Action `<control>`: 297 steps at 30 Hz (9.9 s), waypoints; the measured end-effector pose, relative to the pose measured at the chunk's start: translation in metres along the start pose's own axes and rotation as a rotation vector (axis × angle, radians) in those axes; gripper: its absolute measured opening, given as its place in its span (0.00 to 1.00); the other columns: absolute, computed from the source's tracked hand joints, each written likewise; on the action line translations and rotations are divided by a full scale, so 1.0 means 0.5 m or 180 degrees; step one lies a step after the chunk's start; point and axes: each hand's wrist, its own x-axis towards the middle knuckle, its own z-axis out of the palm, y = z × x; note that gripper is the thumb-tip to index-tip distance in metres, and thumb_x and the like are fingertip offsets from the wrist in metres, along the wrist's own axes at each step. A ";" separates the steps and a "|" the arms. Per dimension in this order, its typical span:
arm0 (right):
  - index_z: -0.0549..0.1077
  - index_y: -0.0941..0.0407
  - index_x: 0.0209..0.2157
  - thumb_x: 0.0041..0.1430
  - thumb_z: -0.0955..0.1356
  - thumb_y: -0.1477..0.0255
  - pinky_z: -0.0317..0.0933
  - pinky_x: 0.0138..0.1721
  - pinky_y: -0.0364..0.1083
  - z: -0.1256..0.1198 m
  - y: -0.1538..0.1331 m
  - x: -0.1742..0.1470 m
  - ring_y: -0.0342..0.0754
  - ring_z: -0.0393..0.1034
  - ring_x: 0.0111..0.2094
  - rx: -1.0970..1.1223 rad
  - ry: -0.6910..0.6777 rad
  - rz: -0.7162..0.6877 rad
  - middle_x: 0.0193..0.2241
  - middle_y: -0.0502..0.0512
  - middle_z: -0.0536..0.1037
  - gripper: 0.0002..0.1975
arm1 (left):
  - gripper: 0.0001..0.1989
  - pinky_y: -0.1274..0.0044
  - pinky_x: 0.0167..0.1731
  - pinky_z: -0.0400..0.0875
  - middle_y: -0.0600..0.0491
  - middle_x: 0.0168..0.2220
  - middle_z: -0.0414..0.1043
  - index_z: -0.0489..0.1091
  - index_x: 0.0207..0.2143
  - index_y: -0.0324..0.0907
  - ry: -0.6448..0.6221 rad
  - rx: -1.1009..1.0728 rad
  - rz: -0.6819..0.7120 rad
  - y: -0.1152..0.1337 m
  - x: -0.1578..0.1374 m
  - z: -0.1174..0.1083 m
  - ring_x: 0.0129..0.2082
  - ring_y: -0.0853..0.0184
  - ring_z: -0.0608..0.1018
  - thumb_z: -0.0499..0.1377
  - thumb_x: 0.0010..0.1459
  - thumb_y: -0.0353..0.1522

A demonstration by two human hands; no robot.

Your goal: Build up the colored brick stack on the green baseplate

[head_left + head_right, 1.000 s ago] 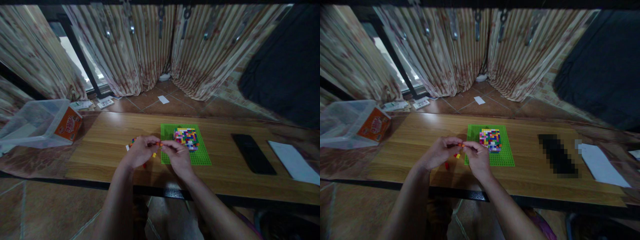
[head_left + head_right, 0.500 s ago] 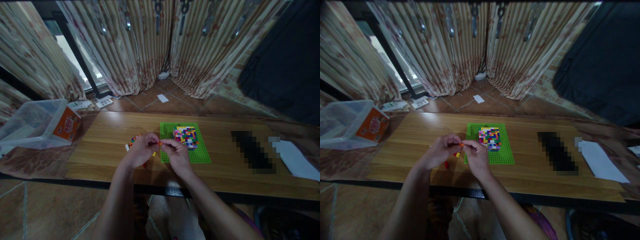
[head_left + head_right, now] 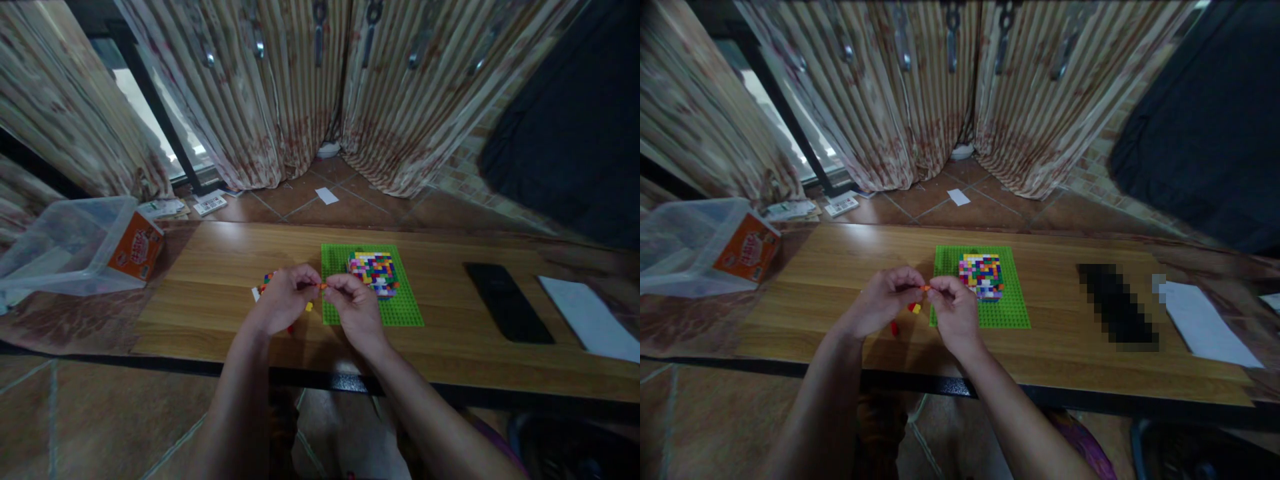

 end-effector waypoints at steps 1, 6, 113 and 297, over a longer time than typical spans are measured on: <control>0.76 0.54 0.31 0.50 0.71 0.69 0.68 0.39 0.47 -0.001 0.000 0.000 0.46 0.74 0.33 -0.0020 -0.0017 0.0009 0.29 0.50 0.79 0.05 | 0.02 0.81 0.27 0.64 0.57 0.25 0.72 0.70 0.29 0.39 0.0008 0.0009 0.0010 -0.001 0.001 0.000 0.25 0.73 0.71 0.58 0.50 0.26; 0.77 0.54 0.31 0.51 0.71 0.69 0.68 0.37 0.47 -0.003 -0.003 -0.002 0.46 0.74 0.32 -0.0050 -0.0054 0.0040 0.29 0.50 0.79 0.05 | 0.02 0.81 0.26 0.63 0.57 0.24 0.71 0.69 0.29 0.39 0.0025 0.0026 0.0018 -0.004 0.001 0.001 0.25 0.73 0.71 0.59 0.50 0.25; 0.72 0.53 0.39 0.66 0.63 0.71 0.65 0.39 0.47 -0.016 -0.047 -0.016 0.49 0.74 0.37 -0.2357 -0.0838 -0.1935 0.35 0.54 0.78 0.07 | 0.16 0.80 0.20 0.59 0.56 0.19 0.67 0.72 0.23 0.39 -0.0239 0.0161 -0.0100 0.008 -0.043 -0.034 0.20 0.73 0.68 0.56 0.58 0.39; 0.79 0.53 0.31 0.51 0.73 0.68 0.70 0.34 0.47 -0.082 -0.060 0.002 0.46 0.74 0.29 -0.0171 0.0384 -0.0397 0.28 0.50 0.81 0.05 | 0.04 0.78 0.29 0.73 0.54 0.24 0.79 0.81 0.28 0.41 0.1161 -0.1559 0.0046 0.040 0.003 0.129 0.24 0.71 0.76 0.68 0.45 0.29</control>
